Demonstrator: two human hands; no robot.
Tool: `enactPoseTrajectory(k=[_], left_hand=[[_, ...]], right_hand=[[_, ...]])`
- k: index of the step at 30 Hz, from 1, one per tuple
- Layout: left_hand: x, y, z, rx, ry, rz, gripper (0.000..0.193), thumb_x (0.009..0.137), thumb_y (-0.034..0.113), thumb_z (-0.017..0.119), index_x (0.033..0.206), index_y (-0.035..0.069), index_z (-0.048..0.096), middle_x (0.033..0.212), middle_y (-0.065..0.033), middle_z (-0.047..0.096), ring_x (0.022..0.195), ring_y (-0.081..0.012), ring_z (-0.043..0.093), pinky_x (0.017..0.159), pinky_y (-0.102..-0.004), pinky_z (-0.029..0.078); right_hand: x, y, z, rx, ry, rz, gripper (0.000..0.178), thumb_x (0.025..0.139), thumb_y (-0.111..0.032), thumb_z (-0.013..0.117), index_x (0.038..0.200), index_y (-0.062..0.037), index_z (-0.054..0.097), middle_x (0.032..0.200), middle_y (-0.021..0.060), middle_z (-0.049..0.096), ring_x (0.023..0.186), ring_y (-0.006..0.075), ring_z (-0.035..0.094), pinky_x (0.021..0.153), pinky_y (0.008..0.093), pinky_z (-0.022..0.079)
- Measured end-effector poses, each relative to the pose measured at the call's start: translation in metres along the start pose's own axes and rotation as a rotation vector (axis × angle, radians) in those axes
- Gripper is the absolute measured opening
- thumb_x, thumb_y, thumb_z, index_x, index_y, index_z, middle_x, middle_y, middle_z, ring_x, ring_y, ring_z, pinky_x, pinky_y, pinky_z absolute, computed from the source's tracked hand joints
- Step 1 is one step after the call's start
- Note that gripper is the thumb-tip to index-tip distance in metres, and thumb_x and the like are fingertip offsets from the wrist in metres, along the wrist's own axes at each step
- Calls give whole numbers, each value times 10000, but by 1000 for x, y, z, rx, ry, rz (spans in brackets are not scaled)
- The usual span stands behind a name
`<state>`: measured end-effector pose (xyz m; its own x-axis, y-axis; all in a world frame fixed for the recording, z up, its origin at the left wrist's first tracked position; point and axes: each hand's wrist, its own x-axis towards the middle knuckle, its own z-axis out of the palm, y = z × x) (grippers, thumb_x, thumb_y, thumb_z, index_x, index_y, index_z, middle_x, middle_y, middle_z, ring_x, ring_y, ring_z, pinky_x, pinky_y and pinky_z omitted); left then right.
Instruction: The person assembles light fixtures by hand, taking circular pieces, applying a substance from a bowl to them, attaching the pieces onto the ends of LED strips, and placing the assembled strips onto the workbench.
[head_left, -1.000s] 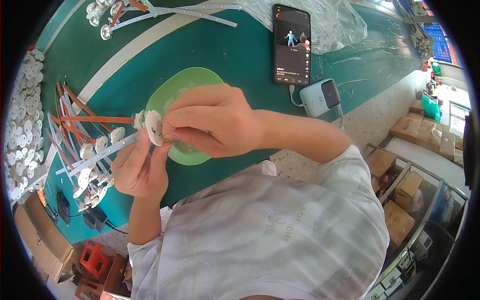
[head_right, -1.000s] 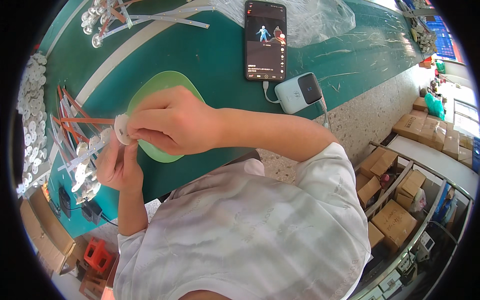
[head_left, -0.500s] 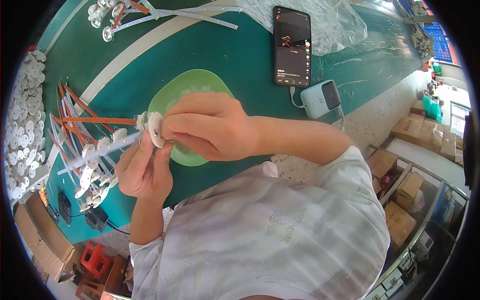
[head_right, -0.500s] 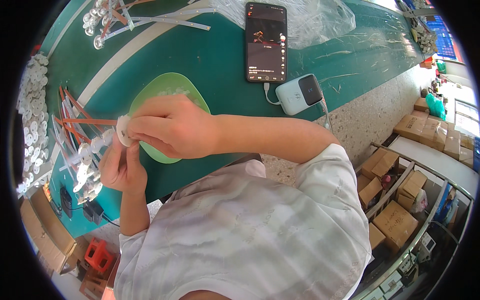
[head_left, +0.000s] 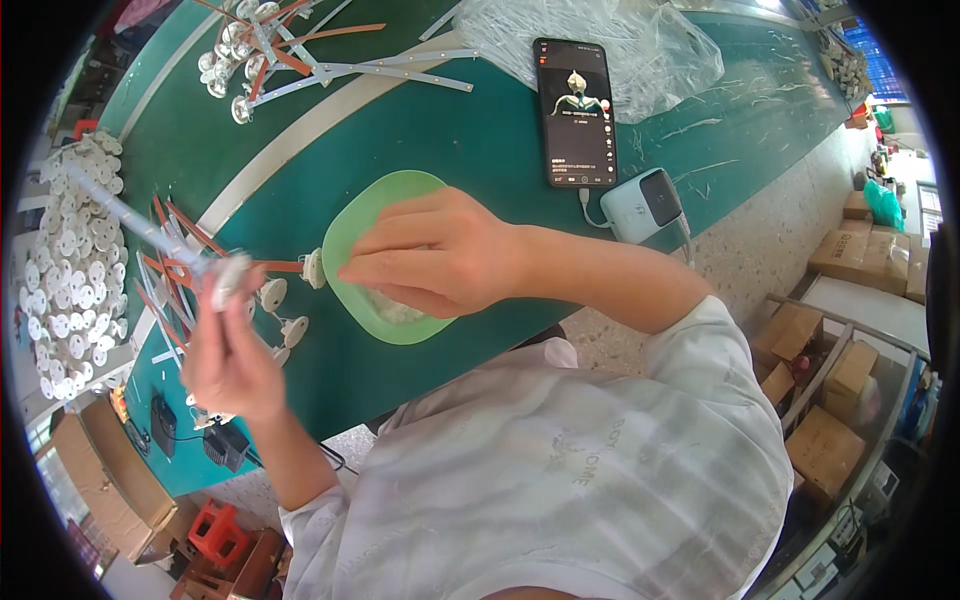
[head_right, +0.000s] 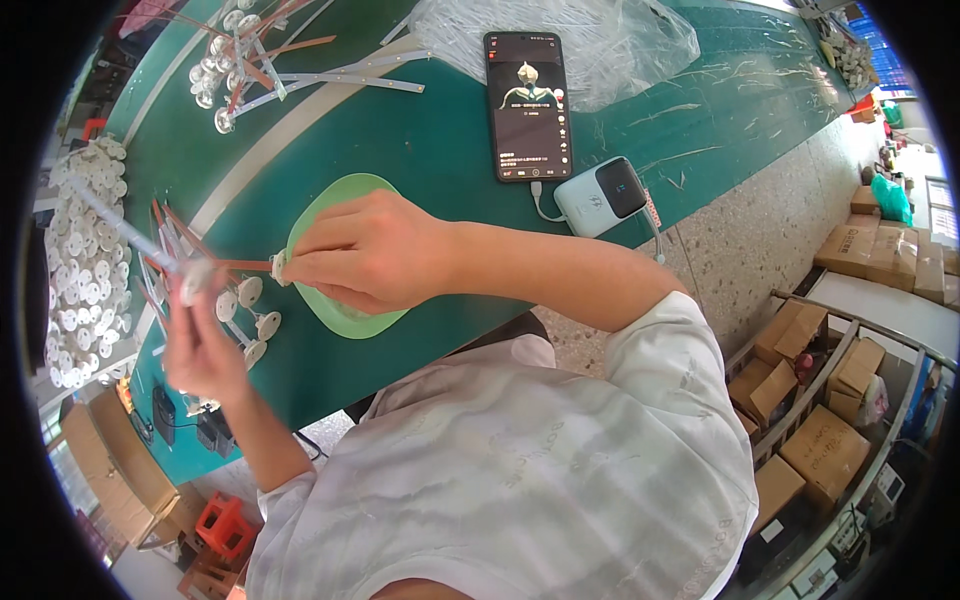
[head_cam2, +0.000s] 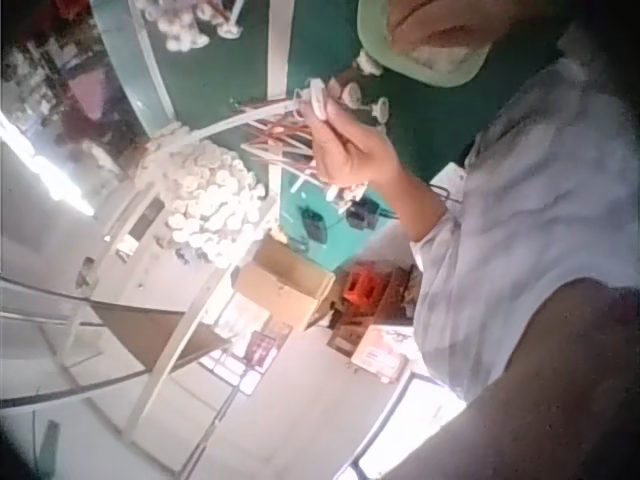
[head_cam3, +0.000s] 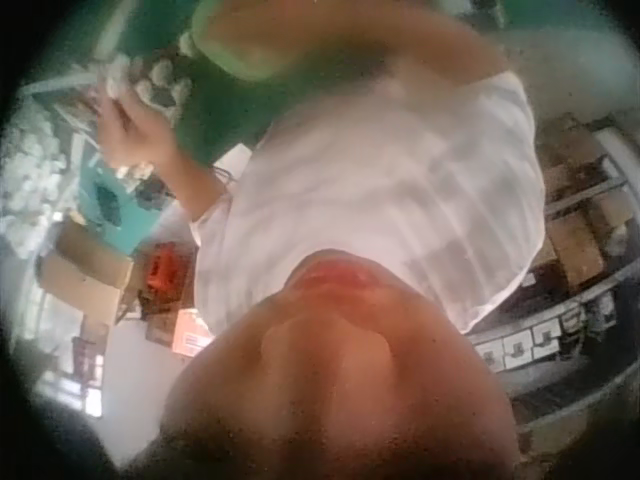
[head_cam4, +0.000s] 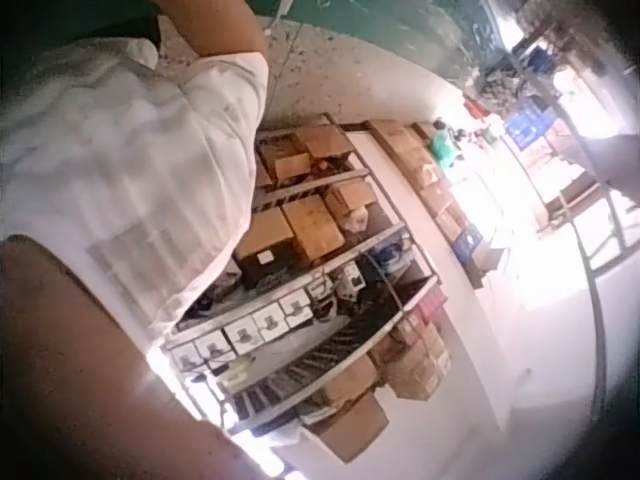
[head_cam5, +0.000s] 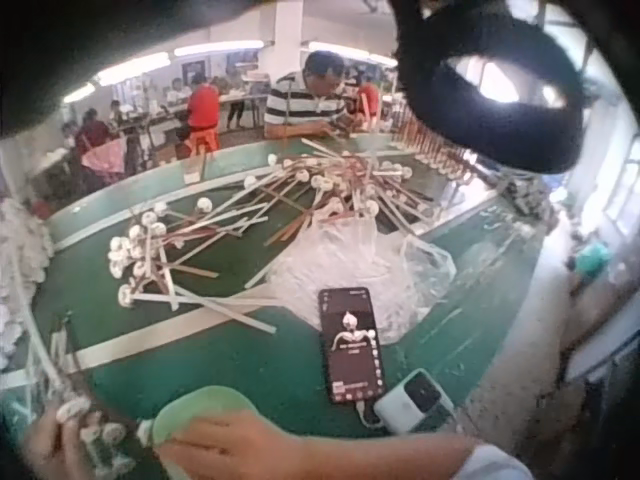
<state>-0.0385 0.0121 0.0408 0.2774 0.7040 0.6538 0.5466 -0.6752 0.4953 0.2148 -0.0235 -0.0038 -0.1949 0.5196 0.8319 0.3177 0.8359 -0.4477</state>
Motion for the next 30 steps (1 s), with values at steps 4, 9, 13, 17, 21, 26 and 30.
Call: enactPoseTrajectory(k=[4, 9, 13, 17, 21, 26, 30], left_hand=[[12, -30, -55, 178, 94, -207, 311, 1010, 26, 608, 1306, -61, 641, 1053, -176, 759, 860, -190, 756, 773, -286, 588], [43, -27, -113, 489, -485, -359, 298, 1005, 78, 616, 1279, -20, 678, 962, -141, 774, 847, -112, 719, 754, -282, 548], [43, -33, -121, 561, -708, -269, 252, 965, 112, 642, 1158, -27, 726, 949, -194, 763, 827, -252, 754, 744, -353, 550], [38, -33, -113, 536, -764, -255, 248, 929, 108, 658, 1138, -4, 730, 923, -236, 730, 816, -337, 728, 741, -408, 534], [48, -14, -104, 678, -836, -324, 351, 907, 205, 701, 1212, 30, 701, 901, -234, 704, 853, -401, 693, 737, -447, 516], [68, 7, -85, 806, -764, -227, 440, 915, 340, 707, 1276, 93, 661, 844, -204, 691, 829, -415, 673, 692, -502, 500], [88, -8, -59, 775, -772, -202, 453, 922, 411, 699, 1257, 112, 638, 755, -151, 668, 745, -391, 670, 627, -501, 490]], right_hand=[[1, -2, -4, -89, -83, 3, 196, 783, -89, 768, 968, -99, 704, 911, 30, 702, 793, 202, 682, 563, 325, 556], [2, 5, 0, -180, -84, -113, 154, 761, -93, 729, 897, -98, 656, 873, 28, 676, 860, 189, 668, 559, 306, 561], [-1, 4, -3, -216, -151, -67, 139, 745, -80, 682, 871, -76, 624, 911, 28, 668, 891, 201, 661, 600, 306, 572], [0, 3, -1, -201, -200, -60, 138, 742, -67, 668, 870, -56, 618, 936, 36, 670, 853, 202, 649, 627, 315, 564], [-1, 2, -1, -200, -223, -67, 147, 747, -78, 669, 883, -52, 619, 900, 45, 665, 803, 199, 632, 608, 320, 544], [0, 5, -6, -217, -165, -88, 188, 730, -50, 732, 861, -59, 597, 865, 33, 655, 675, 203, 606, 513, 324, 495], [4, 4, -6, -148, -95, -77, 260, 752, -57, 799, 850, -63, 558, 836, 43, 649, 610, 202, 590, 470, 319, 467]])
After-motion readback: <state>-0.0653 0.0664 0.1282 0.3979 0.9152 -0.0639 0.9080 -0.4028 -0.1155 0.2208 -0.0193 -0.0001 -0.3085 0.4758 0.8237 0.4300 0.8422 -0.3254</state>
